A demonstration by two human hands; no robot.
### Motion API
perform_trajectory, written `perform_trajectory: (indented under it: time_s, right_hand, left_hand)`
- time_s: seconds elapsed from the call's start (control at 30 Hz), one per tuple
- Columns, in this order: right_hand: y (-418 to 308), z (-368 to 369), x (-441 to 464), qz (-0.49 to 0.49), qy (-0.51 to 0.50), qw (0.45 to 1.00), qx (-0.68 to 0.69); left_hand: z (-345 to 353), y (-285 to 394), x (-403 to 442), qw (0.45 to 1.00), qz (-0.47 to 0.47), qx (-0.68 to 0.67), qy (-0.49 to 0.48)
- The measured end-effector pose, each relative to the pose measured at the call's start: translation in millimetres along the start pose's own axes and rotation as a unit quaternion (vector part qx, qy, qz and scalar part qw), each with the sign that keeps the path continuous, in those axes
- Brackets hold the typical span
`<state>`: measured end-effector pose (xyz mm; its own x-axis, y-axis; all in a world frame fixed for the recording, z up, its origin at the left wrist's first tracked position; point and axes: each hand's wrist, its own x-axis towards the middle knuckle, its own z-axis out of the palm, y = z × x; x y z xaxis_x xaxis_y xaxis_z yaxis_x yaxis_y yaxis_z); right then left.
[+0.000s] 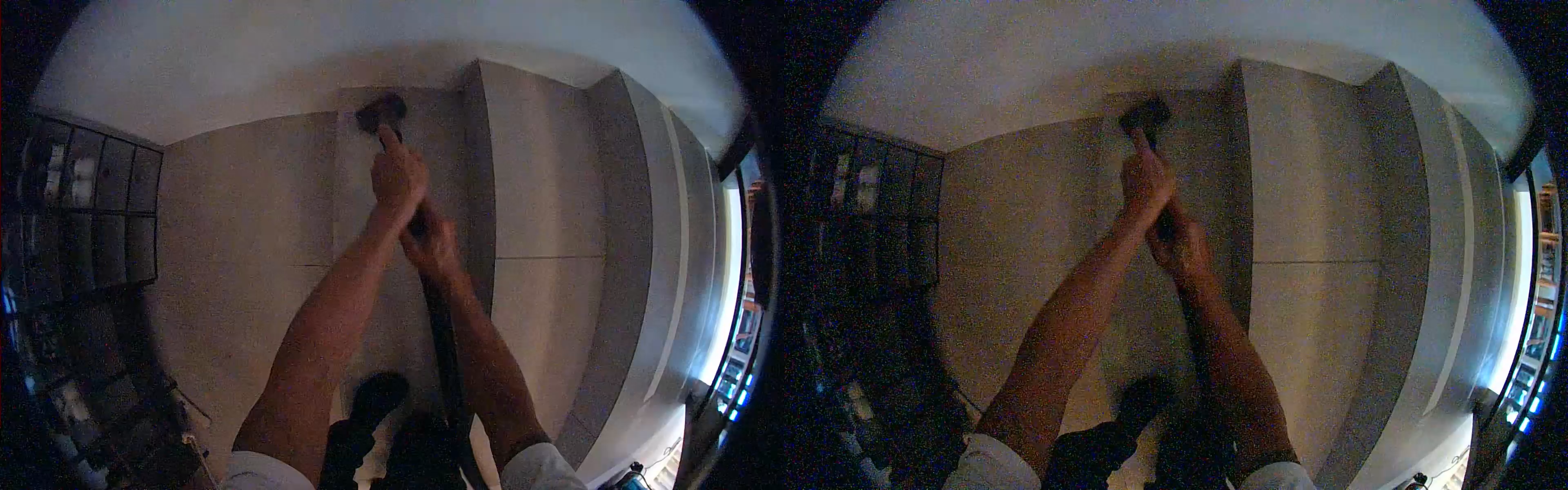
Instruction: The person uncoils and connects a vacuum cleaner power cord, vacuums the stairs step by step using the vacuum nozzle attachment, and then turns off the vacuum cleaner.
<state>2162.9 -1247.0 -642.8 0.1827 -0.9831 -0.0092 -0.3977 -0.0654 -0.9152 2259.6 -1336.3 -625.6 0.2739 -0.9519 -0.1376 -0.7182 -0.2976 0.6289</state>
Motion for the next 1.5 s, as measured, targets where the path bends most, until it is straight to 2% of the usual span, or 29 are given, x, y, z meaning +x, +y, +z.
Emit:
perform_trajectory:
  time_s: [0.07,0.13,0.2,0.23,0.27,0.3,0.33,0.4,0.47,0.5,0.53,0.57,0.67,0.73,0.8,0.9,0.97,1.0,1.07,1.1,1.13,1.2,1.3,1.37,1.43,1.5]
  right_hand:
    - [4.3,-1.9,30.9,-0.061,-0.037,0.997,0.024]
    - [7.0,4.0,50.2,-0.031,-0.05,0.998,-0.01]
    - [5.5,7.6,53.0,-0.005,-0.058,0.997,-0.043]
    - [-0.2,4.1,54.5,-0.019,-0.054,0.998,-0.03]
    - [-5.2,2.8,50.8,-0.035,-0.051,0.998,-0.018]
    - [-9.4,0.3,45.2,-0.034,-0.046,0.998,-0.016]
    - [-12.3,1.1,34.7,0.007,-0.072,0.997,-0.036]
    - [-20.4,1.4,7.8,0.061,-0.107,0.99,-0.064]
    - [-17.2,2.0,-37.4,0.057,-0.127,0.988,-0.069]
    - [-11.2,3.3,-66.7,0.043,-0.139,0.987,-0.063]
    - [-25.3,-4.7,-98.5,0.084,-0.162,0.981,-0.061]
    - [-26.7,-1.9,-139.9,0.076,-0.149,0.985,-0.037]
    - [-27.0,1.5,-230.0,0.059,-0.117,0.985,-0.109]
    - [-22.2,-2.4,-243.9,0.103,-0.101,0.987,-0.07]
    - [-0.9,-0.3,-199.5,0.079,-0.069,0.994,-0.041]
    - [-1.9,-1.4,-144.8,0.049,-0.019,0.999,0.001]
    - [-18.8,-17.7,-140.5,0.051,-0.015,0.998,-0.041]
    - [-20.2,-20.2,-164.4,0.099,-0.034,0.991,-0.082]
    - [-36.6,-28.1,-237.0,0.095,-0.014,0.99,-0.101]
    - [-50.1,-35.1,-270.4,0.042,0.024,0.996,-0.08]
    - [-47.0,-35.5,-318.6,0.116,-0.021,0.988,-0.103]
    - [-44.1,-38.4,-345.5,0.201,-0.068,0.969,-0.125]
    - [-33.8,-40.4,-310.8,0.153,-0.023,0.98,-0.122]
    - [-26.7,-33.0,-274.7,0.167,-0.019,0.979,-0.113]
    - [-27.3,-30.1,-243.4,0.173,-0.012,0.977,-0.121]
    - [-23.4,-30.2,-232.8,0.163,0.003,0.98,-0.116]
  left_hand:
    - [-1.0,-0.4,30.8,1.0,-0.008,0.002,0.014]
    - [-0.1,-7.2,49.2,1.0,-0.013,0.003,0.027]
    - [5.9,-21.2,60.2,0.995,-0.019,0.054,0.086]
    - [3.9,-24.9,64.1,0.995,-0.012,0.057,0.084]
    - [0.6,-34.1,61.6,0.993,0.019,0.111,0.042]
    - [-0.2,-34.5,52.3,0.989,0.035,0.14,0.02]
    - [-3.6,-32.1,41.2,0.984,0.053,0.168,-0.001]
    - [-13.7,-28.6,5.5,0.997,-0.012,0.06,0.051]
    - [-14.6,-38.0,-42.9,0.998,-0.005,0.044,0.039]
    - [-22.3,-33.9,-75.8,0.999,-0.044,-0.003,-0.003]
    - [-35.6,-23.0,-111.3,0.994,-0.083,-0.049,-0.046]
    - [-48.3,-14.1,-140.0,0.985,-0.129,-0.057,-0.102]
    - [-34.1,-41.9,-213.8,0.984,-0.096,-0.096,-0.113]
    - [-22.4,-38.4,-213.4,0.995,-0.001,-0.061,-0.081]
    - [-14.2,-23.1,-183.2,0.995,0.03,-0.074,-0.062]
    - [-1.7,-14.4,-137.6,0.997,0.056,-0.025,-0.053]
    - [-7.3,3.7,-136.7,0.996,0.011,-0.043,-0.083]
    - [0.6,-3.2,-156.4,0.995,0.06,-0.044,-0.062]
    - [-0.7,-12.8,-228.4,0.989,0.075,-0.056,-0.111]
    - [-7.9,-9.9,-261.2,0.98,0.041,-0.067,-0.183]
    - [-4.8,-14.6,-289.0,0.981,0.041,-0.069,-0.179]
    - [6.6,-19.4,-323.8,0.982,0.134,-0.056,-0.125]
    - [14.5,-10.1,-287.0,0.978,0.091,-0.08,-0.168]
    - [7.0,7.0,-248.0,0.979,0.074,-0.034,-0.185]
    - [-1.5,19.3,-224.9,0.98,0.039,-0.055,-0.19]
    - [4.0,19.3,-219.5,0.984,0.071,-0.035,-0.157]
